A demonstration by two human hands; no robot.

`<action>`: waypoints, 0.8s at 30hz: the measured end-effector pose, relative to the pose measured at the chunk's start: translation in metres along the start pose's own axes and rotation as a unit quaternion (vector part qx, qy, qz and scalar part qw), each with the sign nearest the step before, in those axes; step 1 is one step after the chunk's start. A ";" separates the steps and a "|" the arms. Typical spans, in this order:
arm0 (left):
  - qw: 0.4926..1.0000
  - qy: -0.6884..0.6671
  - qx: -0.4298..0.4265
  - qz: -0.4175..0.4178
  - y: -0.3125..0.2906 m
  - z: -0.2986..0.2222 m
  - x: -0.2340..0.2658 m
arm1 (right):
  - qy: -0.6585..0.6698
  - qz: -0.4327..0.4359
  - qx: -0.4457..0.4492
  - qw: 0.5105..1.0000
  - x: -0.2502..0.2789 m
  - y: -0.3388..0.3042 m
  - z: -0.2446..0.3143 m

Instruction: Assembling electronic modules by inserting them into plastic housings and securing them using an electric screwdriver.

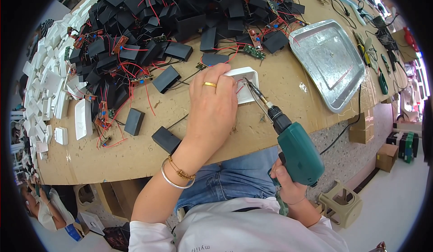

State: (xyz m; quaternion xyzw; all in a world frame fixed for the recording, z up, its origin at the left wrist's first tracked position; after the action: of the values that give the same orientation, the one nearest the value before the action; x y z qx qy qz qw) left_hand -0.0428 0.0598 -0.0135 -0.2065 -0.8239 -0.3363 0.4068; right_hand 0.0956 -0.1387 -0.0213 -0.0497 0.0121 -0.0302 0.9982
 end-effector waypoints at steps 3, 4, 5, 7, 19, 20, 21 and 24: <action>1.000 -0.002 0.002 0.002 0.000 0.000 0.000 | 0.005 -0.001 -0.013 1.000 0.000 -0.002 -0.001; 1.000 -0.003 0.004 0.005 0.000 0.000 0.000 | 0.009 0.000 -0.007 1.000 0.000 -0.003 -0.001; 1.000 -0.002 0.004 0.005 -0.001 0.000 0.000 | 0.014 0.003 -0.002 1.000 0.000 -0.005 -0.002; 1.000 -0.003 0.007 0.005 -0.001 0.001 0.000 | -0.001 0.021 -0.004 1.000 0.005 -0.014 -0.003; 1.000 -0.003 0.009 -0.008 -0.001 0.001 0.001 | -0.514 -0.271 -0.031 0.813 0.108 0.070 0.083; 1.000 0.000 0.002 -0.011 0.000 0.000 0.001 | -0.512 -0.277 -0.027 0.812 0.122 0.081 0.082; 1.000 -0.002 0.003 -0.011 0.000 0.000 0.000 | -0.563 -0.262 -0.027 0.783 0.136 0.094 0.074; 1.000 -0.008 0.003 -0.003 0.001 -0.003 0.005 | -0.614 -0.239 -0.063 0.750 0.143 0.110 0.068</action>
State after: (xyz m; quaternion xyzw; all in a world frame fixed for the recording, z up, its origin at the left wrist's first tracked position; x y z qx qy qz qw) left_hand -0.0431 0.0585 -0.0077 -0.2058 -0.8288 -0.3334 0.3995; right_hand 0.2467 -0.0312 0.0320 -0.1212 -0.6138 -0.2295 0.7456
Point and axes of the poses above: each hand's wrist, its own y-axis towards the middle knuckle, its own x-axis out of the back of the hand, z = x × y, the point moved 1 cm from there along y, towards the middle knuckle, and after that the axes turned 14 degrees about z, right-handed, at the moved point
